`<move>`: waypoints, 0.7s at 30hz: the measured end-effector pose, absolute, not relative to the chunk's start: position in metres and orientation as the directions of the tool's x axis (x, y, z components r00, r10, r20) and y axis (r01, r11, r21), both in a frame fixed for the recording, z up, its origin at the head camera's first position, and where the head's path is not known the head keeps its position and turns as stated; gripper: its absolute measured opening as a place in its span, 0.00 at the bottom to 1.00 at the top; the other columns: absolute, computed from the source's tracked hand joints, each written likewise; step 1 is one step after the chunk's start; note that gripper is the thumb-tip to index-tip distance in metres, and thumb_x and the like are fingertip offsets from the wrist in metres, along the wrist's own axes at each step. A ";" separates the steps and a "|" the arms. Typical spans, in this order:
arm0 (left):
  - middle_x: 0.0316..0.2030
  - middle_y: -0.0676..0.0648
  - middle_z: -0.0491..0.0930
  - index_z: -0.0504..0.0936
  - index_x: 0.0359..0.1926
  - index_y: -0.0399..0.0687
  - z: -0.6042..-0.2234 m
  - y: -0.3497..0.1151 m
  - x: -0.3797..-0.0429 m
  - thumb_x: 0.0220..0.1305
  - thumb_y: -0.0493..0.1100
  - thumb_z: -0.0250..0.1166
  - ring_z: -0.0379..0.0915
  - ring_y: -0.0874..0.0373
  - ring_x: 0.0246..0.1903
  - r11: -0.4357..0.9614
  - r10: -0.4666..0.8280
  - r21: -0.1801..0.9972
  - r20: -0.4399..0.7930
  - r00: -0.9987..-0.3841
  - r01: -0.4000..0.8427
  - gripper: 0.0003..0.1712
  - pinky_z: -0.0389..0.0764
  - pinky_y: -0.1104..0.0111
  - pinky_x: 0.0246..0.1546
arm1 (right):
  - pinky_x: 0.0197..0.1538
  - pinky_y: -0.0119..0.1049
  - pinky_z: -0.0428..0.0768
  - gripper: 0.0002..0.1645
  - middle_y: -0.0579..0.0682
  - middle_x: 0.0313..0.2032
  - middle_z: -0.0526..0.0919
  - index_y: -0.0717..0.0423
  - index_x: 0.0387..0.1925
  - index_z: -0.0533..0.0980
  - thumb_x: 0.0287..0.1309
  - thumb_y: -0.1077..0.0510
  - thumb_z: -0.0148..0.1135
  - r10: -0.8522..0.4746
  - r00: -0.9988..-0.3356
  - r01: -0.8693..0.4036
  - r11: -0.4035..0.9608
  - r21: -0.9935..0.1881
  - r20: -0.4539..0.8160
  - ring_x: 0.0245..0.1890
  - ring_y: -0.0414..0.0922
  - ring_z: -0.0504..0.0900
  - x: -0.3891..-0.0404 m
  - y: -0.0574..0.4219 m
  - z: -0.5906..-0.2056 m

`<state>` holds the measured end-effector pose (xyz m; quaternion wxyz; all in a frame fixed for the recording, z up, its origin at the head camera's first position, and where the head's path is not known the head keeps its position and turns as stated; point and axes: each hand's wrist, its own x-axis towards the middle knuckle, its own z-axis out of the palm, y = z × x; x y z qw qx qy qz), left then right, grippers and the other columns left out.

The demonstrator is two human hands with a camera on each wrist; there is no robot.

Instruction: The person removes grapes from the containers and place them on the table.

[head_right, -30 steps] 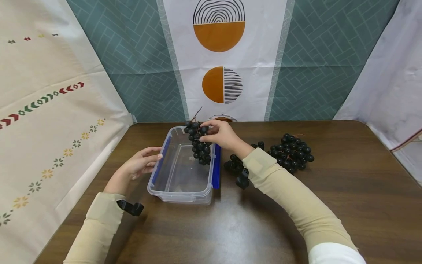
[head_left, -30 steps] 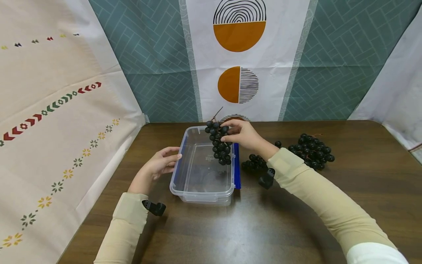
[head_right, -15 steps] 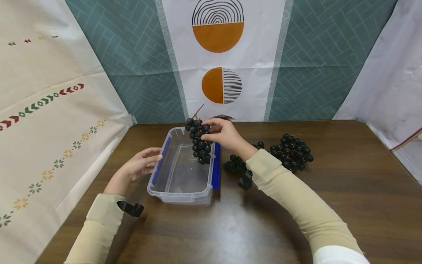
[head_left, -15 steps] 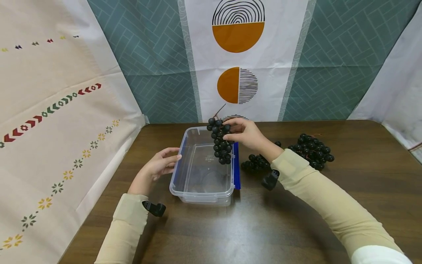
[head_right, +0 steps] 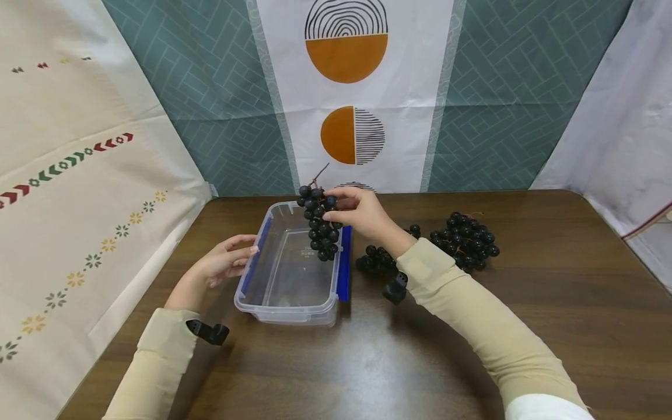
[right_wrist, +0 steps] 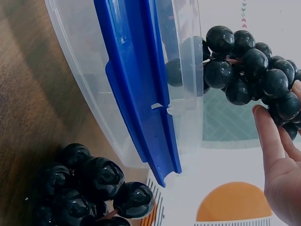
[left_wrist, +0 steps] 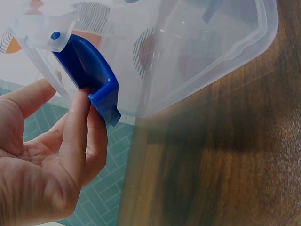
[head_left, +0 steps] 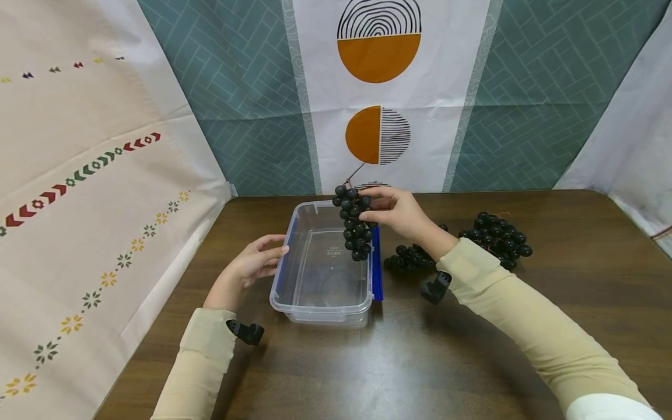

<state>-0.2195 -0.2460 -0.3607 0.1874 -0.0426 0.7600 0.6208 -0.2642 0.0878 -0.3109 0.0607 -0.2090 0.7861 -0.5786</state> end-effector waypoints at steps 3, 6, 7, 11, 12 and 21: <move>0.38 0.53 0.78 0.60 0.68 0.45 -0.361 -0.245 -0.221 0.67 0.45 0.59 0.79 0.62 0.38 0.223 0.172 0.930 -0.334 -0.927 -0.294 0.32 0.81 0.70 0.39 | 0.53 0.49 0.77 0.30 0.56 0.57 0.75 0.50 0.60 0.74 0.55 0.57 0.68 -0.392 -0.909 -0.252 0.245 -0.936 0.142 0.56 0.51 0.74 -0.263 0.090 -0.309; 0.37 0.54 0.78 0.60 0.68 0.45 -0.361 -0.245 -0.221 0.67 0.44 0.59 0.79 0.62 0.37 0.225 0.172 0.929 -0.334 -0.927 -0.293 0.32 0.81 0.70 0.38 | 0.55 0.49 0.76 0.30 0.55 0.58 0.75 0.50 0.61 0.73 0.55 0.56 0.68 -0.386 -0.912 -0.247 0.243 -0.938 0.140 0.58 0.51 0.73 -0.262 0.092 -0.307; 0.37 0.54 0.78 0.60 0.68 0.45 -0.361 -0.245 -0.221 0.68 0.44 0.59 0.79 0.62 0.37 0.225 0.172 0.929 -0.335 -0.927 -0.294 0.32 0.81 0.70 0.38 | 0.55 0.49 0.76 0.30 0.56 0.58 0.76 0.50 0.61 0.73 0.55 0.57 0.68 -0.383 -0.913 -0.246 0.240 -0.939 0.141 0.58 0.51 0.73 -0.262 0.093 -0.306; 0.37 0.54 0.78 0.60 0.68 0.45 -0.360 -0.245 -0.221 0.68 0.44 0.59 0.79 0.62 0.38 0.229 0.173 0.928 -0.335 -0.926 -0.293 0.32 0.81 0.70 0.38 | 0.54 0.49 0.76 0.30 0.57 0.55 0.78 0.50 0.61 0.73 0.55 0.57 0.68 -0.366 -0.919 -0.245 0.244 -0.938 0.145 0.56 0.50 0.74 -0.261 0.096 -0.303; 0.38 0.54 0.78 0.60 0.68 0.45 -0.360 -0.245 -0.221 0.68 0.44 0.59 0.79 0.62 0.38 0.227 0.172 0.929 -0.335 -0.926 -0.294 0.32 0.81 0.70 0.38 | 0.54 0.49 0.76 0.30 0.57 0.55 0.78 0.51 0.61 0.73 0.55 0.57 0.68 -0.365 -0.920 -0.245 0.242 -0.939 0.146 0.56 0.50 0.74 -0.261 0.096 -0.302; 0.39 0.54 0.78 0.60 0.69 0.45 -0.362 -0.247 -0.221 0.67 0.45 0.59 0.79 0.61 0.39 0.234 0.174 0.926 -0.339 -0.925 -0.295 0.32 0.80 0.70 0.39 | 0.51 0.45 0.77 0.31 0.56 0.57 0.77 0.49 0.62 0.72 0.56 0.56 0.68 -0.346 -0.928 -0.229 0.241 -0.943 0.137 0.57 0.49 0.74 -0.260 0.099 -0.296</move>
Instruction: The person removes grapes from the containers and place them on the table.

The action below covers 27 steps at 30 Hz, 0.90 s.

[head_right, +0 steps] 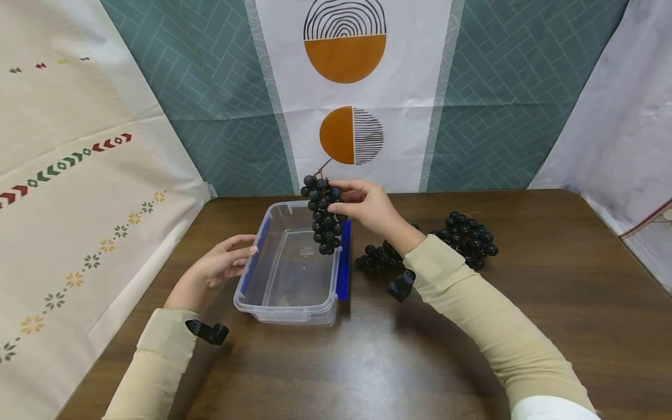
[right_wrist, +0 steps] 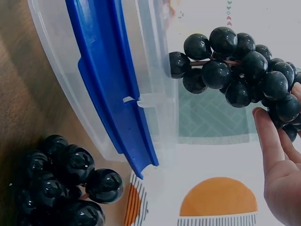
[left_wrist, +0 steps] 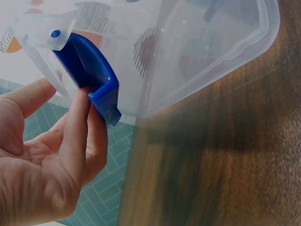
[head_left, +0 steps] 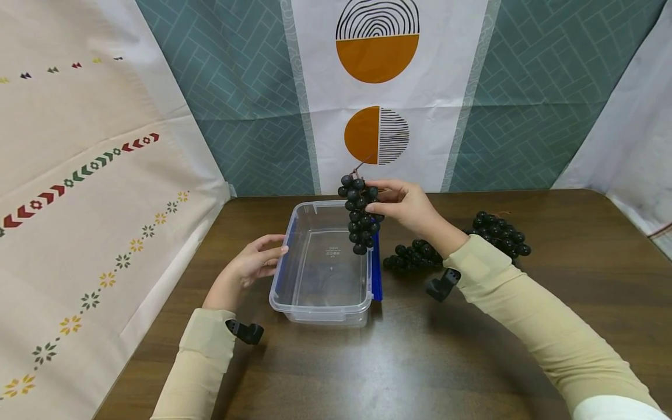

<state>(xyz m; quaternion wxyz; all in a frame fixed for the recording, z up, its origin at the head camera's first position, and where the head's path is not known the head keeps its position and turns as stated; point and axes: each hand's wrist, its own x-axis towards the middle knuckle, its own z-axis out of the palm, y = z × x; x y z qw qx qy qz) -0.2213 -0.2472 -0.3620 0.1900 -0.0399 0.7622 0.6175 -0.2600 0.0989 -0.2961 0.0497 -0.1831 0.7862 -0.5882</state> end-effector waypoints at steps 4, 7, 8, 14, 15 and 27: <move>0.39 0.53 0.77 0.60 0.69 0.46 -0.362 -0.247 -0.222 0.67 0.45 0.60 0.78 0.62 0.39 0.243 0.173 0.925 -0.338 -0.925 -0.292 0.32 0.80 0.71 0.39 | 0.48 0.40 0.78 0.31 0.56 0.58 0.76 0.49 0.62 0.72 0.56 0.56 0.68 -0.345 -0.928 -0.234 0.236 -0.943 0.143 0.58 0.49 0.73 -0.259 0.101 -0.293; 0.40 0.53 0.77 0.60 0.69 0.46 -0.362 -0.247 -0.222 0.67 0.46 0.59 0.78 0.62 0.40 0.250 0.176 0.925 -0.336 -0.925 -0.288 0.33 0.80 0.71 0.39 | 0.43 0.35 0.78 0.31 0.57 0.57 0.78 0.50 0.62 0.73 0.55 0.57 0.68 -0.344 -0.926 -0.242 0.225 -0.944 0.155 0.56 0.48 0.75 -0.258 0.102 -0.292; 0.41 0.52 0.77 0.60 0.69 0.46 -0.362 -0.247 -0.222 0.67 0.45 0.59 0.78 0.62 0.40 0.249 0.175 0.925 -0.336 -0.925 -0.288 0.32 0.80 0.70 0.39 | 0.42 0.34 0.78 0.31 0.57 0.56 0.78 0.50 0.61 0.73 0.55 0.58 0.68 -0.345 -0.925 -0.247 0.225 -0.943 0.160 0.55 0.48 0.76 -0.257 0.103 -0.291; 0.39 0.53 0.77 0.59 0.69 0.45 -0.363 -0.246 -0.221 0.67 0.44 0.59 0.78 0.62 0.39 0.235 0.183 0.928 -0.334 -0.925 -0.288 0.32 0.80 0.70 0.39 | 0.52 0.44 0.77 0.31 0.55 0.59 0.75 0.52 0.62 0.72 0.56 0.59 0.67 -0.354 -0.920 -0.267 0.244 -0.932 0.171 0.59 0.49 0.73 -0.254 0.109 -0.291; 0.39 0.53 0.77 0.59 0.69 0.45 -0.363 -0.246 -0.221 0.67 0.44 0.59 0.78 0.62 0.39 0.233 0.185 0.929 -0.333 -0.925 -0.288 0.32 0.80 0.70 0.39 | 0.54 0.46 0.76 0.31 0.55 0.60 0.74 0.52 0.62 0.72 0.56 0.59 0.67 -0.354 -0.920 -0.264 0.247 -0.932 0.167 0.59 0.50 0.72 -0.253 0.110 -0.291; 0.40 0.53 0.77 0.59 0.69 0.46 -0.363 -0.246 -0.221 0.67 0.45 0.60 0.78 0.62 0.39 0.231 0.177 0.928 -0.335 -0.925 -0.291 0.33 0.80 0.70 0.38 | 0.58 0.51 0.73 0.32 0.55 0.63 0.71 0.53 0.63 0.71 0.56 0.59 0.67 -0.364 -0.918 -0.269 0.272 -0.924 0.160 0.61 0.52 0.70 -0.248 0.125 -0.294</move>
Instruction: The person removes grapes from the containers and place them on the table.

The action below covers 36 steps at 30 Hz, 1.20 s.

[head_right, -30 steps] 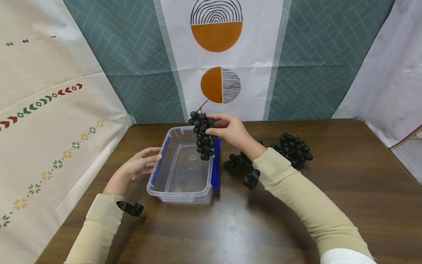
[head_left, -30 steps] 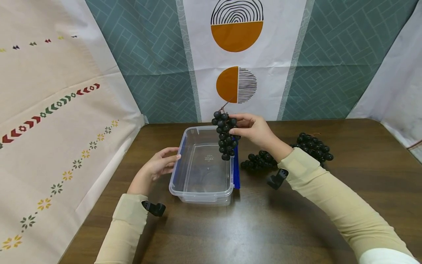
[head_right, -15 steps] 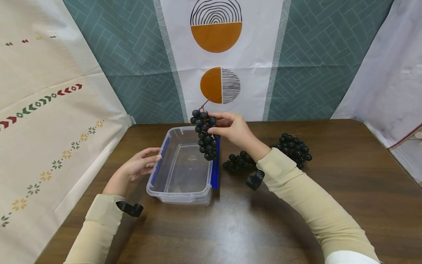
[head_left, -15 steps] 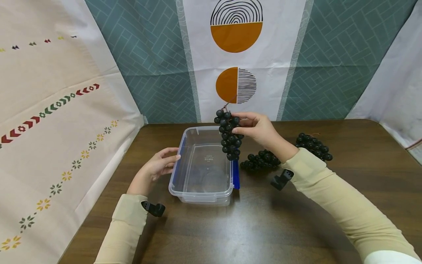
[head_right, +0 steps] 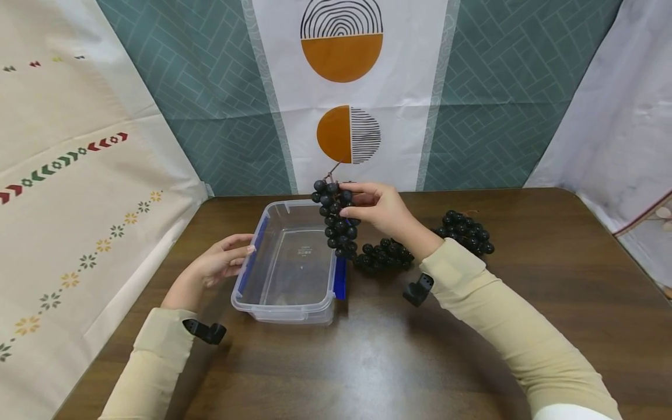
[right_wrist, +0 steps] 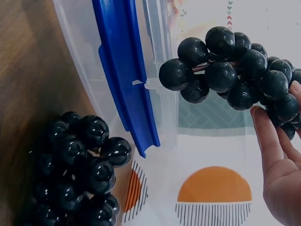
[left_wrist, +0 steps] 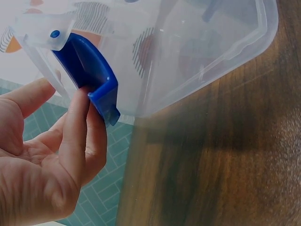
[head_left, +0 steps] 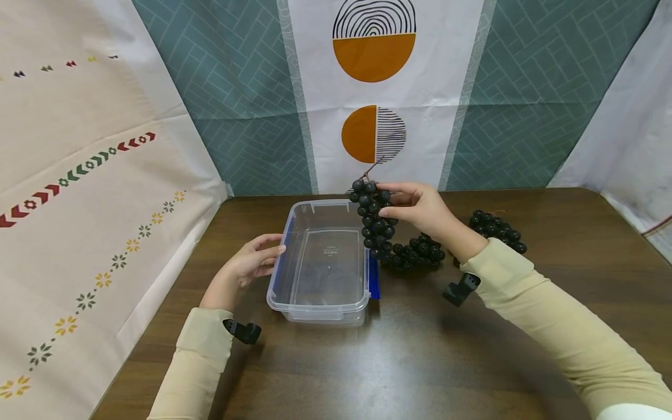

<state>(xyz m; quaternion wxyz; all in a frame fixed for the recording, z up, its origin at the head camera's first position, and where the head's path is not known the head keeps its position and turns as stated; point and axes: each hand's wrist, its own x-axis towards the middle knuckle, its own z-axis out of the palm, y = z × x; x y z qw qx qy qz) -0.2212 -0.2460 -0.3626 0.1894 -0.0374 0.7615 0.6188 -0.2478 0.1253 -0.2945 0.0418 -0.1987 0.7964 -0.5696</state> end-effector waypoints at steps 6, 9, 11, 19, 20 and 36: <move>0.41 0.52 0.76 0.58 0.69 0.46 -0.362 -0.246 -0.221 0.67 0.45 0.59 0.78 0.61 0.40 0.234 0.178 0.928 -0.333 -0.926 -0.289 0.33 0.80 0.70 0.39 | 0.58 0.52 0.73 0.32 0.54 0.63 0.70 0.52 0.63 0.71 0.56 0.57 0.68 -0.368 -0.915 -0.285 0.300 -0.910 0.165 0.61 0.52 0.71 -0.244 0.133 -0.295; 0.41 0.53 0.76 0.58 0.69 0.45 -0.362 -0.247 -0.221 0.67 0.45 0.59 0.78 0.62 0.39 0.230 0.177 0.930 -0.331 -0.927 -0.288 0.33 0.80 0.70 0.39 | 0.58 0.53 0.72 0.32 0.54 0.64 0.70 0.50 0.63 0.71 0.56 0.55 0.68 -0.371 -0.914 -0.290 0.313 -0.904 0.164 0.61 0.53 0.71 -0.241 0.136 -0.295; 0.40 0.54 0.76 0.58 0.69 0.45 -0.363 -0.247 -0.221 0.67 0.45 0.59 0.78 0.62 0.39 0.230 0.181 0.930 -0.330 -0.926 -0.287 0.33 0.80 0.70 0.39 | 0.58 0.53 0.73 0.33 0.53 0.64 0.70 0.49 0.63 0.71 0.56 0.54 0.68 -0.372 -0.913 -0.295 0.322 -0.899 0.167 0.61 0.53 0.71 -0.240 0.138 -0.295; 0.39 0.54 0.77 0.58 0.69 0.45 -0.363 -0.247 -0.221 0.68 0.45 0.59 0.78 0.63 0.38 0.232 0.186 0.929 -0.334 -0.924 -0.289 0.33 0.80 0.71 0.39 | 0.56 0.50 0.75 0.34 0.54 0.63 0.71 0.49 0.64 0.70 0.55 0.52 0.68 -0.378 -0.914 -0.288 0.351 -0.891 0.147 0.60 0.52 0.72 -0.236 0.147 -0.297; 0.39 0.54 0.77 0.58 0.69 0.46 -0.363 -0.247 -0.221 0.68 0.45 0.59 0.78 0.63 0.38 0.232 0.186 0.929 -0.334 -0.924 -0.289 0.33 0.80 0.71 0.39 | 0.55 0.49 0.76 0.34 0.55 0.63 0.71 0.50 0.64 0.70 0.55 0.53 0.68 -0.381 -0.913 -0.290 0.353 -0.890 0.146 0.60 0.52 0.72 -0.235 0.148 -0.297; 0.40 0.54 0.77 0.58 0.69 0.45 -0.363 -0.245 -0.221 0.67 0.45 0.59 0.79 0.63 0.39 0.225 0.185 0.930 -0.334 -0.924 -0.291 0.34 0.81 0.70 0.38 | 0.53 0.50 0.76 0.34 0.57 0.60 0.74 0.51 0.63 0.70 0.55 0.52 0.68 -0.368 -0.923 -0.279 0.426 -0.861 0.117 0.59 0.52 0.73 -0.226 0.180 -0.301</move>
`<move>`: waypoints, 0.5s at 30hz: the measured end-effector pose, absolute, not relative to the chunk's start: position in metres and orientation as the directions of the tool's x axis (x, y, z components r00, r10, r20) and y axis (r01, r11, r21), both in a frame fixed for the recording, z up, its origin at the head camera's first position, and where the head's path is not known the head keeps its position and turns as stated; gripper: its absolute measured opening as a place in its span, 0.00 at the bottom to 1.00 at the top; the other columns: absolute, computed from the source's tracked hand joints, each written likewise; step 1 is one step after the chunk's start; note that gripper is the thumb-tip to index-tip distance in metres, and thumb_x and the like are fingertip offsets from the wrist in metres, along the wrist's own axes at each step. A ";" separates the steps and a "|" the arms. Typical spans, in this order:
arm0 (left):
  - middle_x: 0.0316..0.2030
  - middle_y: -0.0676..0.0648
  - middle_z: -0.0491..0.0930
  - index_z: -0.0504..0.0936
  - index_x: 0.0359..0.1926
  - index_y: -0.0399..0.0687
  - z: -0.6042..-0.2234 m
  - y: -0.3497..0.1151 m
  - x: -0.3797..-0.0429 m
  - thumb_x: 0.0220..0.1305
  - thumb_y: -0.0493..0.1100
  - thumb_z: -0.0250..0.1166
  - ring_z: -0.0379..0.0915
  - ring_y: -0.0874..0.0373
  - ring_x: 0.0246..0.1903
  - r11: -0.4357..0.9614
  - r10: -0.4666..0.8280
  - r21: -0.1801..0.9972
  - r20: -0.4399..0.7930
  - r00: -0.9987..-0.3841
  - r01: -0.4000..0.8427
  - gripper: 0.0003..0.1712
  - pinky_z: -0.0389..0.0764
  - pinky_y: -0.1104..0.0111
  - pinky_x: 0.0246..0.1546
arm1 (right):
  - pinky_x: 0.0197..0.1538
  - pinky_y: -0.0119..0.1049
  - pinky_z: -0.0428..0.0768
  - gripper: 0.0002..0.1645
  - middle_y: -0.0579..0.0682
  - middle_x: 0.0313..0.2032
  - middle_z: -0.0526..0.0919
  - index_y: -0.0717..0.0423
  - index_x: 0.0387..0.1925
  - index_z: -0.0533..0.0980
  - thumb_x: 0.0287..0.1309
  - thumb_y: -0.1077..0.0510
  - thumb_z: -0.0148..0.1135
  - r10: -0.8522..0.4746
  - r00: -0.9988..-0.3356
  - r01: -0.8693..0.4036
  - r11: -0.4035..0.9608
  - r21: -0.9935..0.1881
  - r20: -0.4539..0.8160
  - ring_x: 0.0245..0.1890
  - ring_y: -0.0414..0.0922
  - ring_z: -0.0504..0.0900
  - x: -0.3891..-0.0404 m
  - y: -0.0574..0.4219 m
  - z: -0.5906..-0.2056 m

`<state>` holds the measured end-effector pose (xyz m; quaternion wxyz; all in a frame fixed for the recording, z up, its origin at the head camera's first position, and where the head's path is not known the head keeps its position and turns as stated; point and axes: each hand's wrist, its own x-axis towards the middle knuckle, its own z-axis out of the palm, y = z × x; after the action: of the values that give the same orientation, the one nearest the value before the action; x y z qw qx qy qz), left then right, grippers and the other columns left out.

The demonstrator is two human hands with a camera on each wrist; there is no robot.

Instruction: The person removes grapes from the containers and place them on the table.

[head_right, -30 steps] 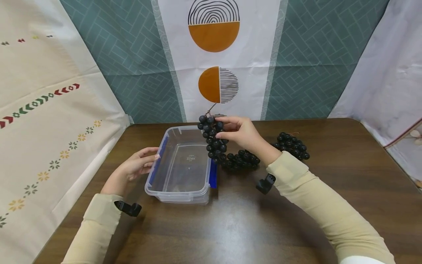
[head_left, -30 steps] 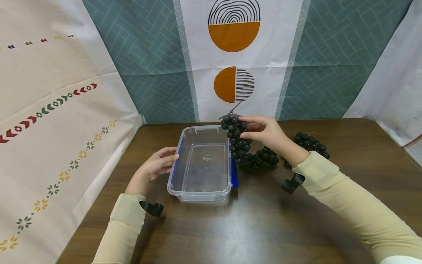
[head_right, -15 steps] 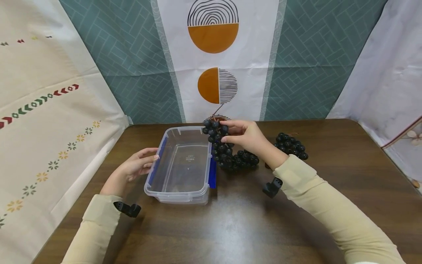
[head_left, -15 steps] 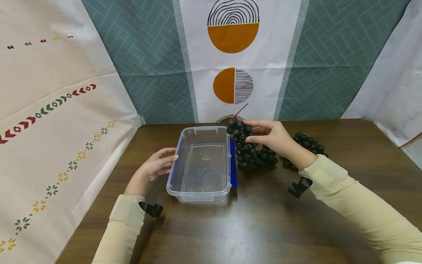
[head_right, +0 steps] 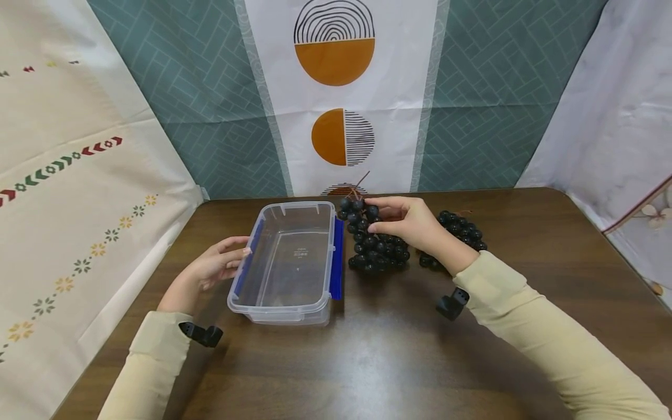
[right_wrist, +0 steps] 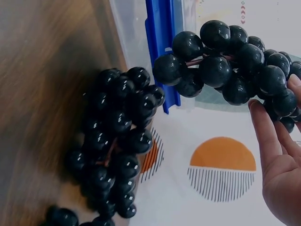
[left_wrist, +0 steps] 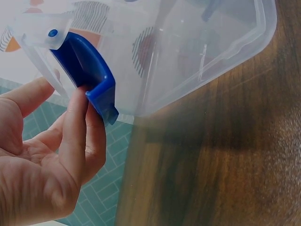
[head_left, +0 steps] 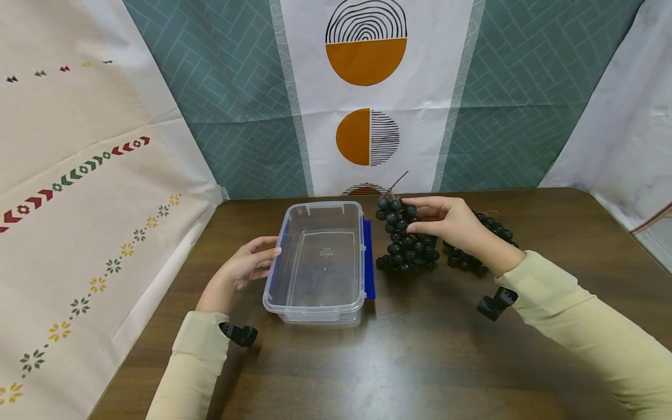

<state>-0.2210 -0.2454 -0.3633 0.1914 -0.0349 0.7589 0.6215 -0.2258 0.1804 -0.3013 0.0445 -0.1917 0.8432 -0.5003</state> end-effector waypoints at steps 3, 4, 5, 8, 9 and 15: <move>0.41 0.53 0.77 0.57 0.70 0.44 -0.363 -0.245 -0.221 0.67 0.46 0.60 0.78 0.63 0.40 0.231 0.190 0.929 -0.333 -0.924 -0.288 0.35 0.80 0.70 0.39 | 0.51 0.46 0.78 0.34 0.57 0.60 0.73 0.50 0.63 0.71 0.55 0.51 0.68 -0.362 -0.926 -0.275 0.448 -0.851 0.109 0.59 0.52 0.73 -0.223 0.187 -0.302; 0.41 0.53 0.77 0.57 0.70 0.44 -0.362 -0.245 -0.220 0.67 0.46 0.60 0.78 0.63 0.40 0.232 0.190 0.929 -0.334 -0.923 -0.288 0.35 0.80 0.70 0.40 | 0.50 0.43 0.78 0.34 0.56 0.61 0.73 0.50 0.63 0.71 0.55 0.51 0.68 -0.361 -0.926 -0.273 0.450 -0.850 0.107 0.59 0.52 0.73 -0.221 0.189 -0.302; 0.42 0.52 0.76 0.57 0.70 0.44 -0.362 -0.245 -0.220 0.67 0.46 0.60 0.78 0.62 0.41 0.234 0.190 0.929 -0.334 -0.923 -0.288 0.35 0.80 0.70 0.40 | 0.49 0.40 0.79 0.34 0.56 0.61 0.72 0.50 0.63 0.71 0.55 0.51 0.68 -0.359 -0.927 -0.271 0.453 -0.849 0.104 0.59 0.52 0.73 -0.220 0.191 -0.302; 0.43 0.51 0.76 0.57 0.70 0.45 -0.361 -0.244 -0.220 0.67 0.46 0.60 0.78 0.61 0.42 0.235 0.186 0.927 -0.337 -0.923 -0.292 0.35 0.80 0.70 0.40 | 0.46 0.33 0.79 0.34 0.55 0.62 0.72 0.51 0.63 0.71 0.55 0.52 0.68 -0.358 -0.928 -0.269 0.457 -0.848 0.102 0.59 0.52 0.73 -0.218 0.198 -0.303; 0.43 0.51 0.76 0.57 0.70 0.45 -0.361 -0.244 -0.220 0.67 0.46 0.60 0.78 0.61 0.42 0.234 0.186 0.927 -0.337 -0.923 -0.292 0.35 0.80 0.70 0.40 | 0.46 0.30 0.78 0.34 0.55 0.62 0.72 0.51 0.63 0.71 0.55 0.52 0.68 -0.360 -0.928 -0.270 0.456 -0.848 0.102 0.59 0.52 0.73 -0.217 0.199 -0.303; 0.42 0.52 0.77 0.57 0.70 0.45 -0.362 -0.245 -0.219 0.67 0.46 0.60 0.78 0.62 0.40 0.227 0.187 0.930 -0.334 -0.924 -0.290 0.35 0.80 0.70 0.39 | 0.45 0.27 0.78 0.34 0.55 0.61 0.73 0.51 0.64 0.70 0.55 0.53 0.68 -0.355 -0.929 -0.272 0.452 -0.850 0.108 0.58 0.48 0.73 -0.215 0.206 -0.306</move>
<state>-0.2194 -0.2450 -0.3623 0.1919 -0.0339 0.7594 0.6208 -0.2148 0.2061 -0.3062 0.0428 -0.1842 0.8510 -0.4899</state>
